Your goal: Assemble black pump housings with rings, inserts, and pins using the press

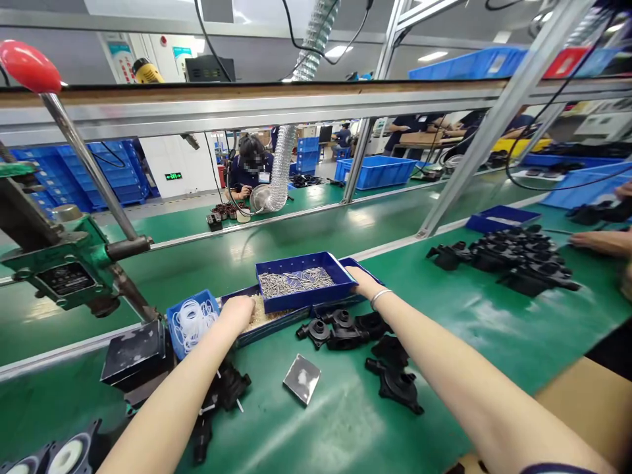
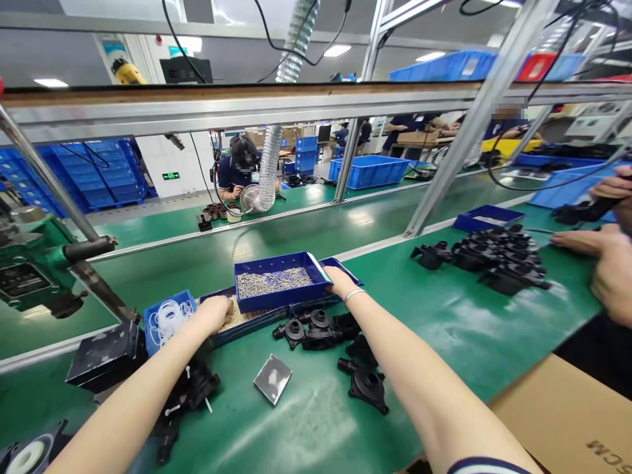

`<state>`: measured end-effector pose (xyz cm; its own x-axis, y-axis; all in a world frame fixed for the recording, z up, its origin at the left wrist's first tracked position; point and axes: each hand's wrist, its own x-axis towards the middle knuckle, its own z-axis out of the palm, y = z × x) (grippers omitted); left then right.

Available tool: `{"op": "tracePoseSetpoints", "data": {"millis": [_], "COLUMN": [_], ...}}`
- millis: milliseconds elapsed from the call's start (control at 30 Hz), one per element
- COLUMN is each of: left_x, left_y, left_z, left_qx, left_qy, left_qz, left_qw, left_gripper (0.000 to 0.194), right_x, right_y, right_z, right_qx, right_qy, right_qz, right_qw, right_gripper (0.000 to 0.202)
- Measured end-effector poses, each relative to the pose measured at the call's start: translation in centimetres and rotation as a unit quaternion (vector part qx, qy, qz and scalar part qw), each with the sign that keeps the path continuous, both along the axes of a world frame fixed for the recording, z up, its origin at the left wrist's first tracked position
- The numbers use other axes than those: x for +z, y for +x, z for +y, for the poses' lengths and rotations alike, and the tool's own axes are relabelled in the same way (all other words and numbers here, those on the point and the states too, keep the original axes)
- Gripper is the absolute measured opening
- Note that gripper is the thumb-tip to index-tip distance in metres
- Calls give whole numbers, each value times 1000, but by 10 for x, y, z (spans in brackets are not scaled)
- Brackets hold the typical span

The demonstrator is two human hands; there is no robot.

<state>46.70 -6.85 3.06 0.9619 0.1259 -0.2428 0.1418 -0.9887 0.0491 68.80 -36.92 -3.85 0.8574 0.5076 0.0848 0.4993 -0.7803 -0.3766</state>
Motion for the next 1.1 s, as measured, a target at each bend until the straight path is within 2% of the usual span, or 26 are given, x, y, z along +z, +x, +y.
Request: {"op": "tracePoseSetpoints", "data": {"millis": [100, 233, 333, 433, 567, 633, 700, 733, 800, 867, 933, 1000, 1100], "left_x": [-9, -8, -7, -5, 14, 27, 38, 40, 38, 25, 7, -13, -33], "left_y": [3, -5, -9, -7, -10, -24, -52, -70, -107, -139, -161, -174, -182], "left_z": [4, 8, 12, 19, 22, 13, -4, -15, -42, -69, -91, -104, -110], "left_qx": [-12, -8, 10, 30, 44, 45, 48, 64, 116, 182, 254, 303, 316], "left_qy": [-16, -30, -42, -60, -109, -149, -257, -392, -621, -751, -807, -829, -850], "left_qz": [-12, -51, -87, -118, -173, -206, -224, -225, -155, -68, -5, 23, 33], "left_qw": [1000, 998, 995, 991, 978, 966, 939, 890, 760, 631, 533, 469, 421], "left_gripper": [34, 34, 33, 29, 17, 18, 22, 22, 24, 27, 30, 36, 28], "right_x": [-7, -6, 4, 24, 59, 74, 81, 82, 77, 66, 53, 41, 30], "right_y": [6, 6, 0, -13, -54, -86, -126, -147, -191, -233, -271, -303, -335], "right_z": [-3, -2, 0, -4, -21, -31, -36, -36, -33, -24, -12, 1, 16], "right_qx": [2, -32, -100, -154, -146, -121, -92, -75, -42, -21, -13, -8, -1], "right_qy": [32, 109, 192, 300, 439, 483, 518, 541, 585, 605, 598, 594, 612], "right_qz": [24, 44, 51, 64, 93, 112, 141, 163, 229, 313, 388, 440, 452], "right_qw": [999, 993, 975, 939, 882, 860, 839, 822, 777, 732, 701, 674, 649], "right_gripper": [31, 28, 23, 27, 32, 36, 38, 38, 35, 32, 32, 33, 31]}}
